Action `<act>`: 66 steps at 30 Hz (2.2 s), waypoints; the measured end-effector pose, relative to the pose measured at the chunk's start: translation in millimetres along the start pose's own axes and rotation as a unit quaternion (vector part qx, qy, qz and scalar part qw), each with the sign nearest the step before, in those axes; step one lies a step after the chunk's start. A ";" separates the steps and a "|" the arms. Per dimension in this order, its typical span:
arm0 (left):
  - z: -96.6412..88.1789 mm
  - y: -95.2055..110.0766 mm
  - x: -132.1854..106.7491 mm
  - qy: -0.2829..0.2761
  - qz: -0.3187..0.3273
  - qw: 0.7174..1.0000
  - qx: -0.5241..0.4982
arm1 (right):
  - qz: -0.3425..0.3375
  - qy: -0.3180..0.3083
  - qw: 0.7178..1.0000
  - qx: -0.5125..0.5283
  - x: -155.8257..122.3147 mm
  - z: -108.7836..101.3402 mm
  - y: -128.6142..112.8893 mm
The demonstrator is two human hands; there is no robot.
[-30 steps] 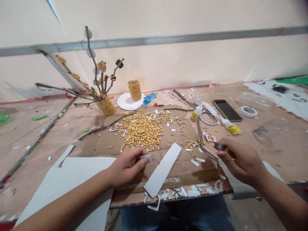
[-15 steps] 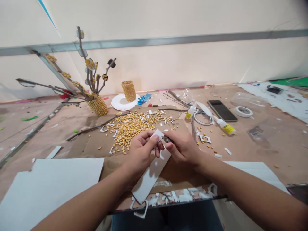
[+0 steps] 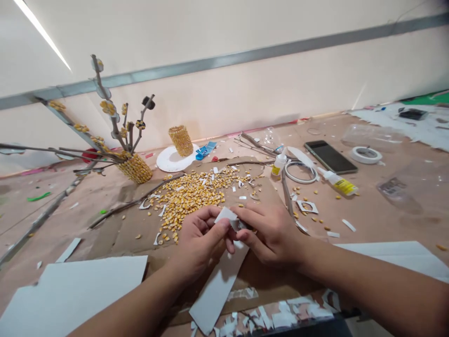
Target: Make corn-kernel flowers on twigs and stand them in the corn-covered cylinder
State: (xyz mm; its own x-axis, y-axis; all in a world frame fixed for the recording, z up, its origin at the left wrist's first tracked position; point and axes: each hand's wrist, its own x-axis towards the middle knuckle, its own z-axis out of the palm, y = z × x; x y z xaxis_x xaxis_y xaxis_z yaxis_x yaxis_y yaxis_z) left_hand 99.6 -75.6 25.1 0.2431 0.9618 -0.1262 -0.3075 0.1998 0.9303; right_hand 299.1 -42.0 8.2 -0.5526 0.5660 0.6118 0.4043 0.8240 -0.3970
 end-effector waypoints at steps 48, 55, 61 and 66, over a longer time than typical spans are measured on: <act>4.0 17.0 -13.3 -0.048 -0.150 0.987 0.030 | -0.058 -0.069 0.996 0.003 -1.2 -18.8 -1.4; 2.5 19.8 -12.9 -0.059 -0.177 0.982 0.029 | -0.076 -0.071 0.995 0.003 -0.1 -22.5 1.3; 2.9 19.8 -13.4 -0.068 -0.175 0.981 0.052 | -0.085 -0.088 0.993 0.001 3.0 -25.0 2.2; 3.4 23.5 -12.6 -0.064 -0.186 0.979 0.046 | -0.080 -0.104 0.991 0.014 1.8 -26.3 4.9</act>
State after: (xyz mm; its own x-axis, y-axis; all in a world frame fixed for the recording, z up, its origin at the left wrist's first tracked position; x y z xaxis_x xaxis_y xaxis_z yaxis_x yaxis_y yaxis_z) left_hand 92.4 -83.7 49.7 0.4387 0.7926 -0.4235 -0.0936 0.5090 0.8557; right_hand 319.3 -37.7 25.3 -0.7471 0.4192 0.5158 0.2804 0.9024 -0.3272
